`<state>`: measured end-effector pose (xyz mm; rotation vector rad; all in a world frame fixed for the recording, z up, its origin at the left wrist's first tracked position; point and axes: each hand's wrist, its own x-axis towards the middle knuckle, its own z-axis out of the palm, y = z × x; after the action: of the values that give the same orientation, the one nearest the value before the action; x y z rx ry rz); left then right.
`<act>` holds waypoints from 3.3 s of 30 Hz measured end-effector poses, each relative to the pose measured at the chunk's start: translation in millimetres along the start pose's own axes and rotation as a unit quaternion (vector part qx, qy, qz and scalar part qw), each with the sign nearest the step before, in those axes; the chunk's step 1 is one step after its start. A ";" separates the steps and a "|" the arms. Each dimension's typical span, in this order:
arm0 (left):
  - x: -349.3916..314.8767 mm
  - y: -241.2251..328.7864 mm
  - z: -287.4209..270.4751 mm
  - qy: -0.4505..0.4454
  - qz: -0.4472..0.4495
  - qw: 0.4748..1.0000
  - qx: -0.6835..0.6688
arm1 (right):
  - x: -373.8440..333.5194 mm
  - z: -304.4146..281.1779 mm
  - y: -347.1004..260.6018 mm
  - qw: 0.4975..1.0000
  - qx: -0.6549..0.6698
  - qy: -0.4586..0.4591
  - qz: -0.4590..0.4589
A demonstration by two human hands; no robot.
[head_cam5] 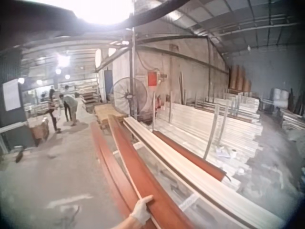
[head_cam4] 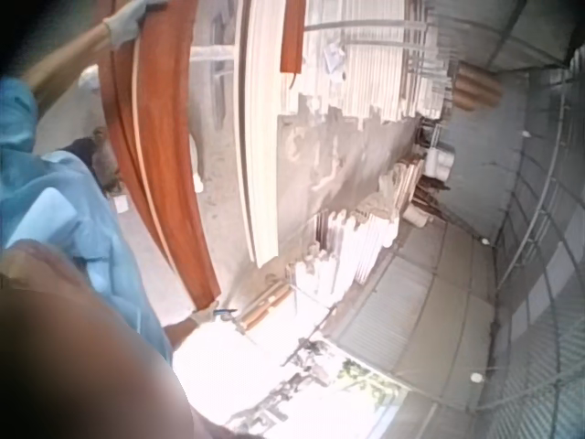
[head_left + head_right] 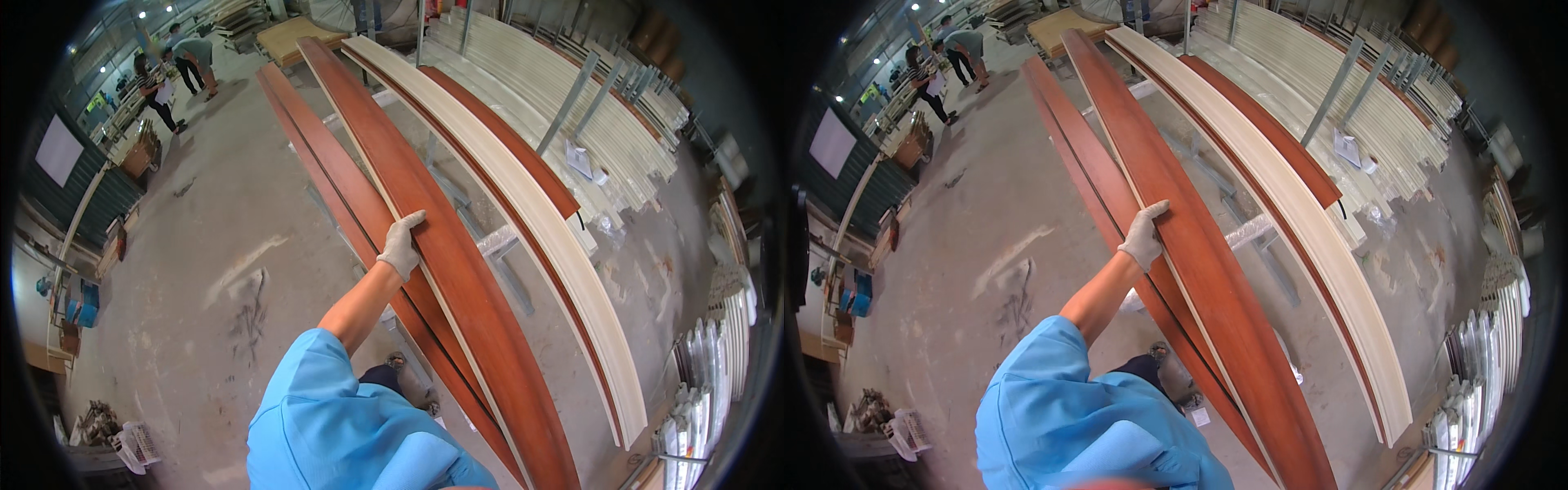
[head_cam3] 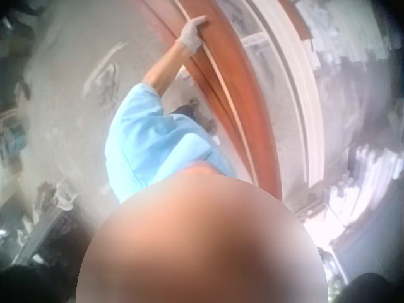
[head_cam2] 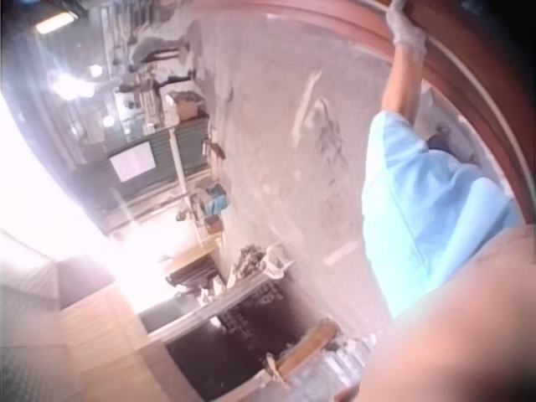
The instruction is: The person places a black cable along the length of long, reddish-brown wooden planks. They use a blue utility knife to cut the cable to size and then press it into a groove on the wood. The person handles several planks one at a time, repeating the process.
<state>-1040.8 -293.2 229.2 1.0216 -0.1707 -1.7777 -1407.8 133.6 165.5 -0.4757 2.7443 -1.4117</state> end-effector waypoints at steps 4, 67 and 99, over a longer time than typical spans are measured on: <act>-41.2 -8.2 -12.5 -0.035 0.025 0.998 -0.043 | 0.6 -10.6 15.4 1.000 0.016 -0.003 0.005; 123.7 -102.9 41.5 -0.368 0.267 0.027 0.890 | -67.4 -155.8 -41.3 0.959 0.215 -0.008 0.184; -21.6 209.9 6.8 -0.623 0.206 0.531 0.536 | -215.9 215.6 -412.9 0.736 0.588 -0.328 -0.067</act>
<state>-895.6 -373.7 359.7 0.0754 -2.4192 -1.4720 -1061.6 -202.4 341.2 -0.8107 0.9502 -2.0684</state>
